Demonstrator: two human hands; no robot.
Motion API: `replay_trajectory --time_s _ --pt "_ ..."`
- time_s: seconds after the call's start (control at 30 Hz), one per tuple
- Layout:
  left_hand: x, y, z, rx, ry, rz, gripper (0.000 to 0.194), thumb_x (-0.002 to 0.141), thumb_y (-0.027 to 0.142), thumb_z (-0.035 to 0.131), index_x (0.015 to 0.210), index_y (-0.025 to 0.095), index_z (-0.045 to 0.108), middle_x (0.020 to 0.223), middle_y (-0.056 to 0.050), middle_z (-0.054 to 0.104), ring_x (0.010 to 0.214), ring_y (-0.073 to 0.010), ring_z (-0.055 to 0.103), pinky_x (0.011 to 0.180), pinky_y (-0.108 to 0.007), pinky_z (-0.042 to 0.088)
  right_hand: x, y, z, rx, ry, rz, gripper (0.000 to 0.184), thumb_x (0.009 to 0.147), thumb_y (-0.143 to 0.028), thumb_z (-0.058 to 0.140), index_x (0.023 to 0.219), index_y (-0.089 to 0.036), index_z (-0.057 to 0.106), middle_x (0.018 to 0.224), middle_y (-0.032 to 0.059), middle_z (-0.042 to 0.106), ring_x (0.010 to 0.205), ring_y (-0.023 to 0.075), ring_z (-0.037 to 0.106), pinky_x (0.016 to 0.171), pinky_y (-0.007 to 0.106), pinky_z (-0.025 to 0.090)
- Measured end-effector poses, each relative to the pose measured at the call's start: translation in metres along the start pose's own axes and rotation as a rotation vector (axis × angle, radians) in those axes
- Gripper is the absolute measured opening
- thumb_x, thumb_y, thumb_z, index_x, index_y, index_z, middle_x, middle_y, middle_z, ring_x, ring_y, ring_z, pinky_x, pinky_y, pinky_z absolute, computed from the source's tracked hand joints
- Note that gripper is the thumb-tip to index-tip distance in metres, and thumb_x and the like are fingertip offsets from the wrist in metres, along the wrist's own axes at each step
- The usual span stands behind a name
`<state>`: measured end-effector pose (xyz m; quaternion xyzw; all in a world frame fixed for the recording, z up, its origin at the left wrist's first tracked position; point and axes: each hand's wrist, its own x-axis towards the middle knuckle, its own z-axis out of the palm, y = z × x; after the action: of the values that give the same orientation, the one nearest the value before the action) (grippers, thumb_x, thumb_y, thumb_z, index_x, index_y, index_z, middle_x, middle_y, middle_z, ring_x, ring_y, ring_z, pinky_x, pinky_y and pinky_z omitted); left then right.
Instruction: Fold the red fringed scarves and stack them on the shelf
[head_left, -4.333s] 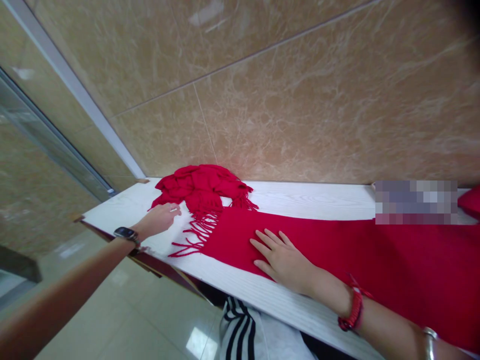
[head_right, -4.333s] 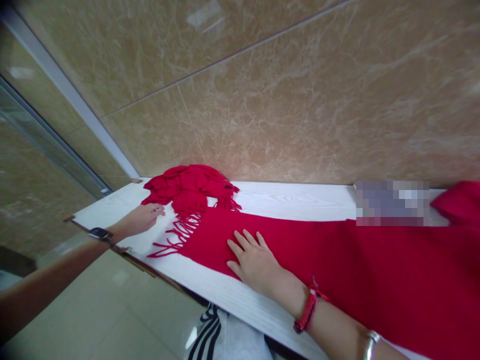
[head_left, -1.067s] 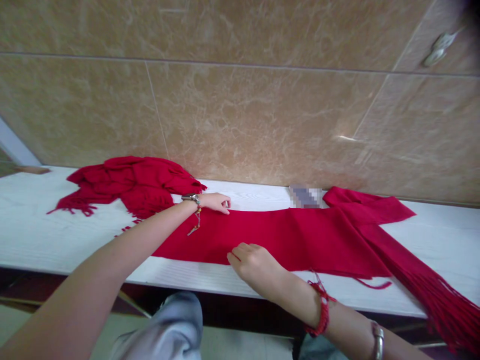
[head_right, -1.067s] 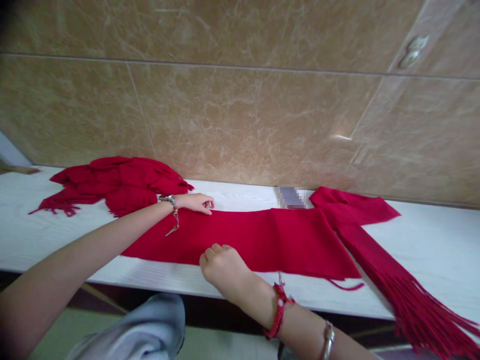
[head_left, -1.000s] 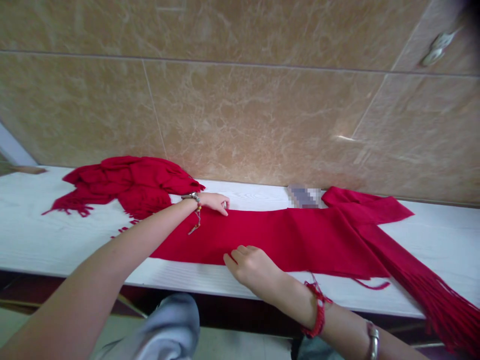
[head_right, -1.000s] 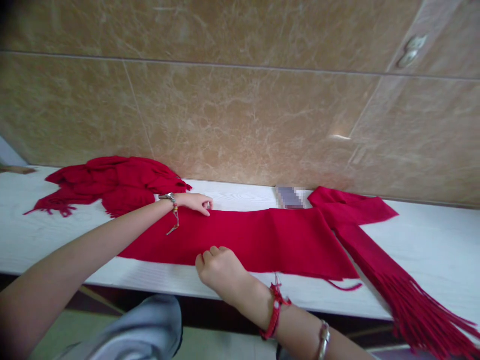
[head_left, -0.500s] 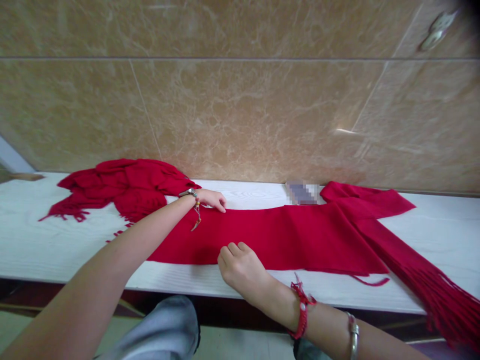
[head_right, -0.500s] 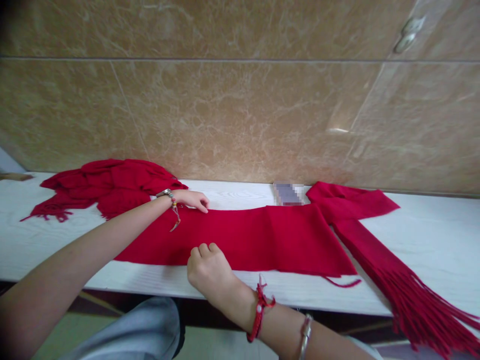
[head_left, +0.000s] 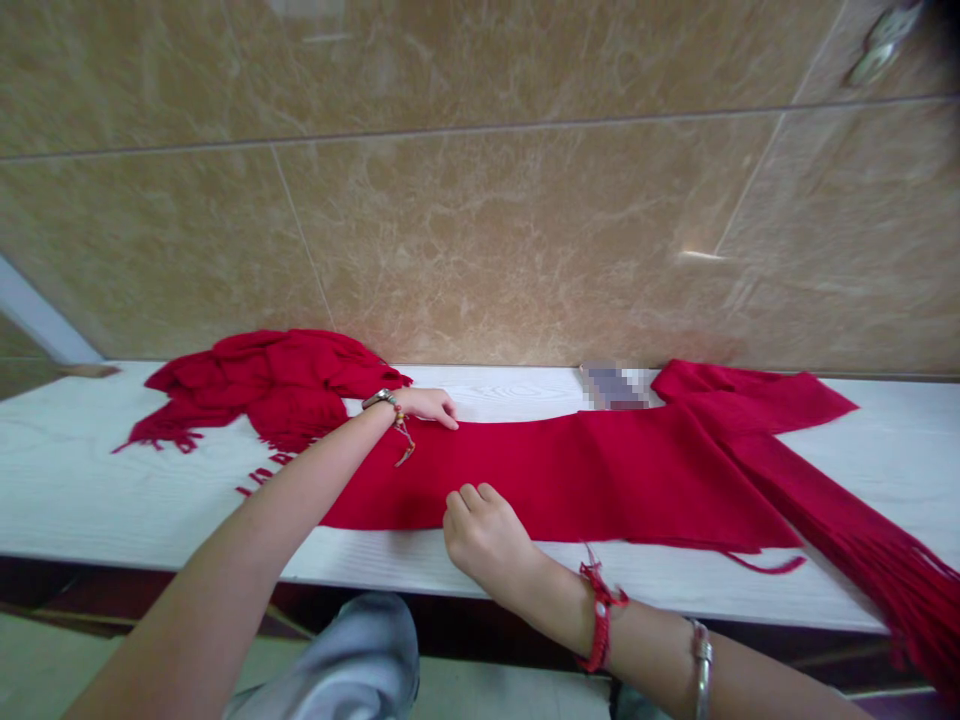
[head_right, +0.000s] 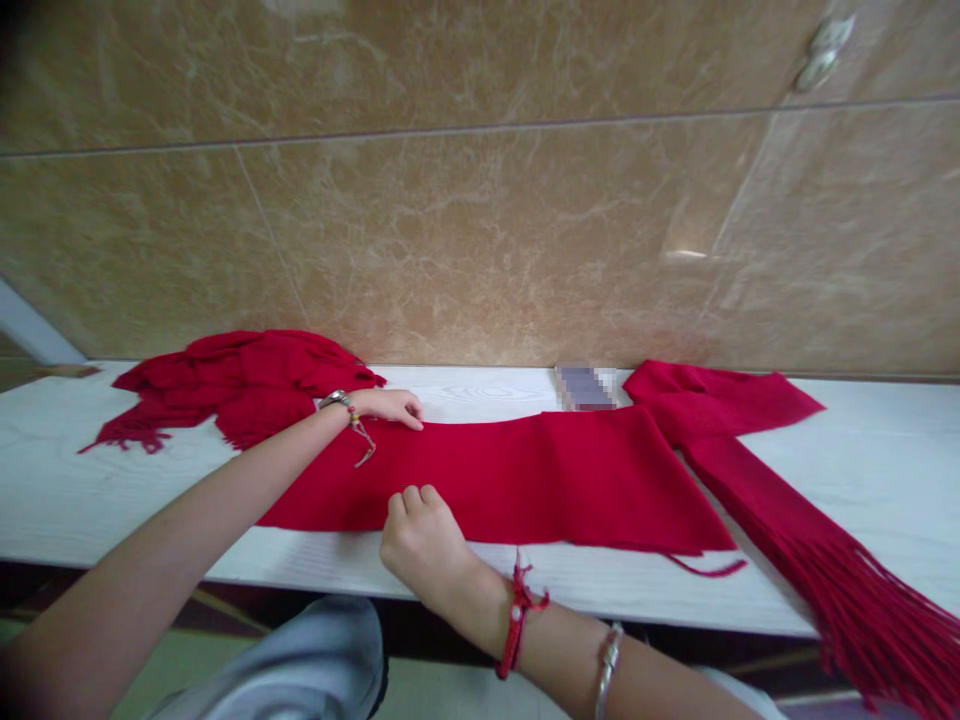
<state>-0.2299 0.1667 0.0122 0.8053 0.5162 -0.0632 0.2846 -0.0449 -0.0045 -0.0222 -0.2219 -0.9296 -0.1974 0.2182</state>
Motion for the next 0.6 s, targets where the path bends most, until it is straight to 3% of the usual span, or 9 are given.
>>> replay_trajectory --time_s 0.33,0.6 --pt "-0.006 0.001 -0.002 -0.236 0.060 0.025 0.029 0.060 0.041 0.065 0.069 0.013 0.064 0.055 0.003 0.051 0.052 -0.0092 0.037 0.050 -0.023 0.024 -0.001 0.002 -0.012 -0.031 0.002 0.006 0.016 0.074 -0.003 0.053 0.062 -0.013 0.057 0.058 0.0052 0.055 0.054 0.0170 0.051 0.046 0.029 0.030" --pt "-0.015 0.024 -0.023 -0.508 0.201 0.130 0.037 0.058 0.049 0.066 0.069 0.014 0.058 0.064 0.003 0.051 0.061 -0.0094 0.041 0.058 -0.022 0.030 -0.007 0.030 -0.051 -0.135 0.194 0.045 0.019 0.077 -0.002 0.048 0.065 -0.015 0.056 0.059 0.0026 0.053 0.052 0.0160 0.047 0.047 0.029 0.029"
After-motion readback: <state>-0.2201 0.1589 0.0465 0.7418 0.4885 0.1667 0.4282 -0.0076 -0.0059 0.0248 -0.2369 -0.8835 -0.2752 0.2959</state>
